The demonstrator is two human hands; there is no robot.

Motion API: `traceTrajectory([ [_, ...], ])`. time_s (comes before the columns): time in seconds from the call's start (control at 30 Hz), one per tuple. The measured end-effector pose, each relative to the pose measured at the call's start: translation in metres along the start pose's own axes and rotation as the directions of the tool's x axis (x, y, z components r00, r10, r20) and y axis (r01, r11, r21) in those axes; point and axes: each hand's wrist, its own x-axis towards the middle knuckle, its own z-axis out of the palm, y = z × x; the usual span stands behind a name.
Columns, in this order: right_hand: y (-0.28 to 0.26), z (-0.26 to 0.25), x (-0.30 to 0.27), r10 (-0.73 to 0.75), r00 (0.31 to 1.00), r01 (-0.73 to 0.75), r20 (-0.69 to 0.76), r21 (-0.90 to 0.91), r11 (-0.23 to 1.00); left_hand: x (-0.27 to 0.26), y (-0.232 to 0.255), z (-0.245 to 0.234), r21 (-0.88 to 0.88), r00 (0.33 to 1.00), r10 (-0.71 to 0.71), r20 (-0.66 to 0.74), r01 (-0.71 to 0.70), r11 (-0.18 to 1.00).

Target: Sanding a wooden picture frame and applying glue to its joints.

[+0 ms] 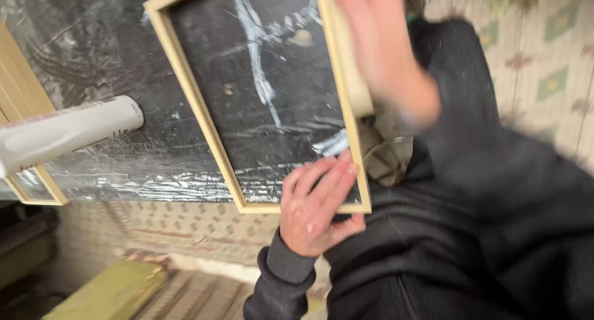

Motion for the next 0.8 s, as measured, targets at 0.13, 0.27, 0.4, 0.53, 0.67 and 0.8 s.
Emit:
traceTrajectory([
  [0.13, -0.043, 0.014, -0.123, 0.105, 0.992, -0.102, 0.072, -0.052, 0.993, 0.007, -0.008, 0.001, -0.036, 1.0, 0.008, -0.027, -0.009, 0.999],
  [0.27, -0.048, 0.016, -0.105, 0.182, 0.982, -0.171, 0.046, -0.177, 0.969, 0.0, -0.008, 0.0, -0.078, 0.999, -0.006, -0.048, 0.002, 0.997],
  [0.4, -0.029, 0.003, 0.015, 0.144, 0.976, -0.195, -0.163, -0.366, 0.91, 0.001, -0.011, -0.002, -0.083, 0.997, 0.014, -0.073, -0.02, 0.996],
  [0.53, -0.049, 0.017, -0.019, 0.059, 0.995, -0.091, -0.08, -0.502, 0.86, -0.002, -0.017, -0.003, -0.123, 0.994, 0.059, -0.095, -0.071, 0.99],
  [0.67, -0.05, 0.022, -0.167, 0.261, 0.964, -0.267, -0.058, -0.283, 0.921, -0.008, -0.019, 0.004, -0.148, 0.993, 0.036, -0.11, -0.053, 0.988],
  [0.8, -0.043, 0.02, -0.054, 0.048, 0.998, -0.054, -0.028, -0.336, 0.94, -0.006, -0.02, 0.002, -0.105, 0.99, 0.057, -0.127, -0.07, 0.992],
])
